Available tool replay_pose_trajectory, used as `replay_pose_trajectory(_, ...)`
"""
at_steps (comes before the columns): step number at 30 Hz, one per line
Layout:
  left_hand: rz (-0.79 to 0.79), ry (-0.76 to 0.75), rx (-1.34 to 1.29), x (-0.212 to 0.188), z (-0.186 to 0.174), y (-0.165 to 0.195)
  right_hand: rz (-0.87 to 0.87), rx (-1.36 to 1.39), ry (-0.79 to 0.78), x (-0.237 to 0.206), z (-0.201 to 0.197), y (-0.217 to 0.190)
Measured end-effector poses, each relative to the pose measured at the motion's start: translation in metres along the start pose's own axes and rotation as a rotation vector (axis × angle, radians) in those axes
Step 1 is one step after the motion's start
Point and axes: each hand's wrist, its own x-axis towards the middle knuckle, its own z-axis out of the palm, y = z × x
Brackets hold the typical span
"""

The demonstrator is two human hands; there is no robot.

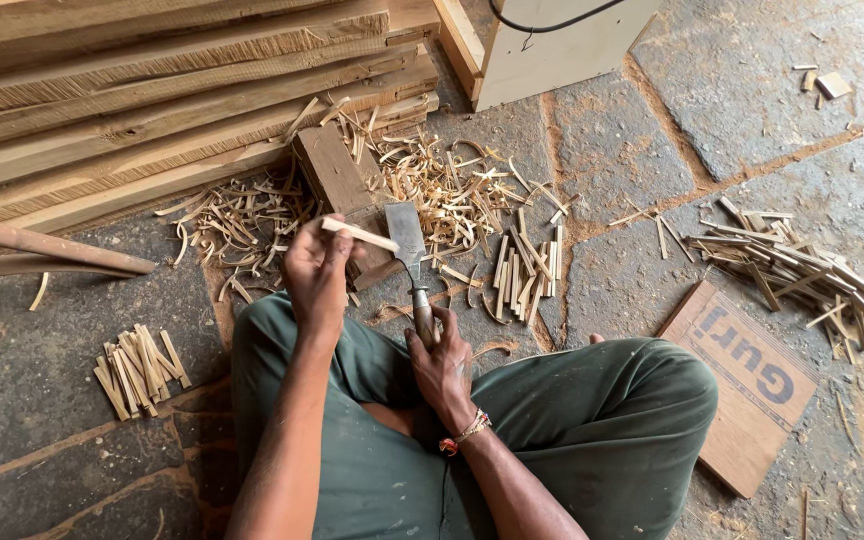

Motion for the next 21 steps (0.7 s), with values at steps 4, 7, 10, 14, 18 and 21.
replay_pose_trajectory(4, 0.252, 0.092, 0.334, 0.006, -0.008, -0.036, -0.011, 0.000, 0.012, -0.001, -0.002, -0.003)
replay_pose_trajectory(7, 0.182, 0.125, 0.442, 0.005, -0.010, -0.054, 0.004, 0.004, 0.002, -0.001, -0.002, -0.004)
replay_pose_trajectory(10, 0.212, 0.110, 0.588, 0.001, -0.011, -0.058, -0.004, 0.004, 0.007, -0.001, -0.002, -0.004)
replay_pose_trajectory(14, 0.233, 0.116, 0.682, -0.004, -0.006, -0.051, -0.018, -0.005, 0.013, -0.001, -0.001, -0.003)
replay_pose_trajectory(18, 0.293, 0.091, 0.771, -0.008, -0.003, -0.046, -0.001, 0.012, -0.008, -0.001, -0.001, -0.003)
replay_pose_trajectory(21, 0.366, 0.084, 0.863, -0.009, -0.004, -0.051, 0.061, 0.019, -0.043, 0.000, -0.003, -0.005)
